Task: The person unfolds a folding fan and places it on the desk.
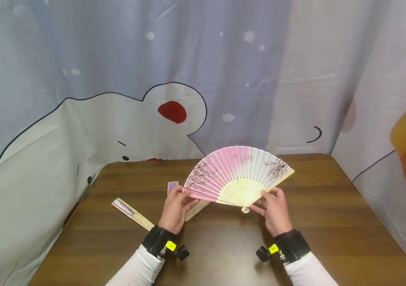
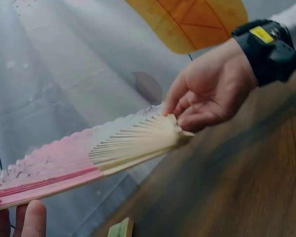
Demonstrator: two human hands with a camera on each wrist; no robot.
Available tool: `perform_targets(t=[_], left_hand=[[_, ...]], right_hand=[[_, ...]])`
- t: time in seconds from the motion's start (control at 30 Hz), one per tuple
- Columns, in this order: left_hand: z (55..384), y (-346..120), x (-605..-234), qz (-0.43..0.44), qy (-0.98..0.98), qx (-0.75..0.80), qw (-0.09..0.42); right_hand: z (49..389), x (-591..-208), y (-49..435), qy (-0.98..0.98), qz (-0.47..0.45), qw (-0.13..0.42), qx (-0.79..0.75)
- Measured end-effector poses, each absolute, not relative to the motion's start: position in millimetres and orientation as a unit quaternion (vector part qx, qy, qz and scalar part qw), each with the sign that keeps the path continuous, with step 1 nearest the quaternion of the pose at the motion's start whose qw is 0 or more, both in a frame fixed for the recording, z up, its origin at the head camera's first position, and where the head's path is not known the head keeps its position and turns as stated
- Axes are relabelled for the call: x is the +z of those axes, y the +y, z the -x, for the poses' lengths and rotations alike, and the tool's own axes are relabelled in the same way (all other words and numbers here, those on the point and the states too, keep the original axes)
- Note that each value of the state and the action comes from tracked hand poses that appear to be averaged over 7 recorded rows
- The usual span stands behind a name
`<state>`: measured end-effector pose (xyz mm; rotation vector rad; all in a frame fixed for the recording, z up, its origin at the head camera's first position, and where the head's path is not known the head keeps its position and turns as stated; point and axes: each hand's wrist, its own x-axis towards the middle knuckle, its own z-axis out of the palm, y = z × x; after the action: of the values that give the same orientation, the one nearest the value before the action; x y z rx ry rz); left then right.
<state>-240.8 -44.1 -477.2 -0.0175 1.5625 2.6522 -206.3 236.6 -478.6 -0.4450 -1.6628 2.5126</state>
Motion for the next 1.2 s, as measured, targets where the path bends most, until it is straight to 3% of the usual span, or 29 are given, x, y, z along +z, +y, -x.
perform_targets(t=[0.7,0.97,1.2], left_hand=[[226.5,-23.3,-486.3,-0.061,0.642,0.763,0.027],[214.3,-33.9,-472.2,-0.144,0.802,0.579,-0.033],[203.0,-27.3,-463.3,-0.152,0.9,0.407,-0.035]], right_hand=[[212.4,-482.0,274.3,-0.457,0.181,0.084,0.867],[212.6,-479.6,269.4,-0.437,0.197,0.098,0.872],[213.1,-482.6,268.1,-0.441,0.196,0.119,0.868]])
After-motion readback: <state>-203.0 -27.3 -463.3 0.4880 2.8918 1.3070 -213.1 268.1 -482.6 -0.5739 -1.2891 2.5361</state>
